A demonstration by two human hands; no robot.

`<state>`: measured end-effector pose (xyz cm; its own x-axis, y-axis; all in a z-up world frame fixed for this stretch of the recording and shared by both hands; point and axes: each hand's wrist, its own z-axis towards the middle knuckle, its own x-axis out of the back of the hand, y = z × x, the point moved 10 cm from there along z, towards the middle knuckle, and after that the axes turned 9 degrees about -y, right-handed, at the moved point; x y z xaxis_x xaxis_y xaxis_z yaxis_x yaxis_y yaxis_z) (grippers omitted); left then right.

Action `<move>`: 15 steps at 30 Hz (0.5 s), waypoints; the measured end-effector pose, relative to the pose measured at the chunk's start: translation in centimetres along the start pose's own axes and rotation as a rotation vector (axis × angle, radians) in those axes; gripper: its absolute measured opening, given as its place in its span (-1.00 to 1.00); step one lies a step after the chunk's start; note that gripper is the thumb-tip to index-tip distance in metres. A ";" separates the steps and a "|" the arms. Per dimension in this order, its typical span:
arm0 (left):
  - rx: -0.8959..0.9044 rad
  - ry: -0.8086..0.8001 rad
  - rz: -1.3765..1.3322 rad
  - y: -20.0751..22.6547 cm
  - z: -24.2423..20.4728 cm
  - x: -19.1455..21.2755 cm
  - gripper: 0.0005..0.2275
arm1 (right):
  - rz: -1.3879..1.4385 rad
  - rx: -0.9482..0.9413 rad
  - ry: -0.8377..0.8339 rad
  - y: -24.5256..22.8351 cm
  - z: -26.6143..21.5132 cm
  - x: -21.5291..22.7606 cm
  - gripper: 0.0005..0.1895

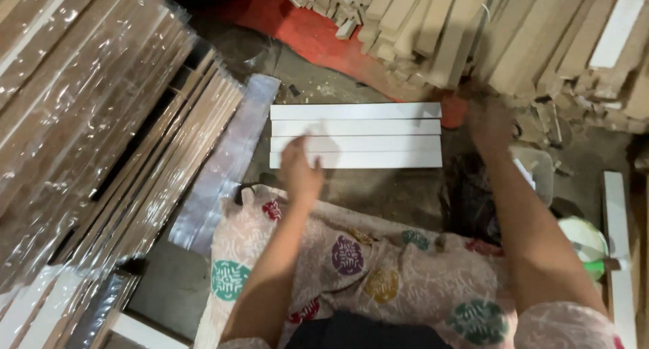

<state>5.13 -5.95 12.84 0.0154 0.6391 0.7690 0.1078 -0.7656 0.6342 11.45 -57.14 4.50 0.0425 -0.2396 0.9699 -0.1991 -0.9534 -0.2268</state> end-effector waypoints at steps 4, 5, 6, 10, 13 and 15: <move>-0.497 -0.194 -0.067 4.6 -0.3 -4.6 -0.67 | -0.043 -0.227 -0.183 -2.6 3.3 5.8 -0.40; -0.708 -0.287 -0.010 5.0 -0.3 -6.9 -0.71 | -0.100 -0.394 -0.328 -4.0 3.1 7.3 -0.19; -0.704 -0.284 -0.006 4.5 0.5 -6.9 -0.71 | -0.098 -0.387 -0.329 -2.5 5.0 6.0 -0.19; -0.480 -0.404 -0.006 1.7 2.7 -8.1 -0.69 | -0.470 -0.305 -0.377 0.9 8.5 4.0 -0.27; -0.449 -0.426 -0.041 1.2 2.9 -8.3 -0.70 | -0.300 -0.274 -0.321 2.7 8.7 3.8 -0.41; -0.427 -0.438 -0.052 0.9 2.7 -8.3 -0.70 | -0.167 -0.276 -0.253 8.8 9.6 1.4 -0.50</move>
<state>7.81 -11.74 6.82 0.4373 0.5778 0.6891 -0.2867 -0.6367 0.7158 19.17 -67.61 3.05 0.3296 -0.1557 0.9312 -0.4223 -0.9064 -0.0021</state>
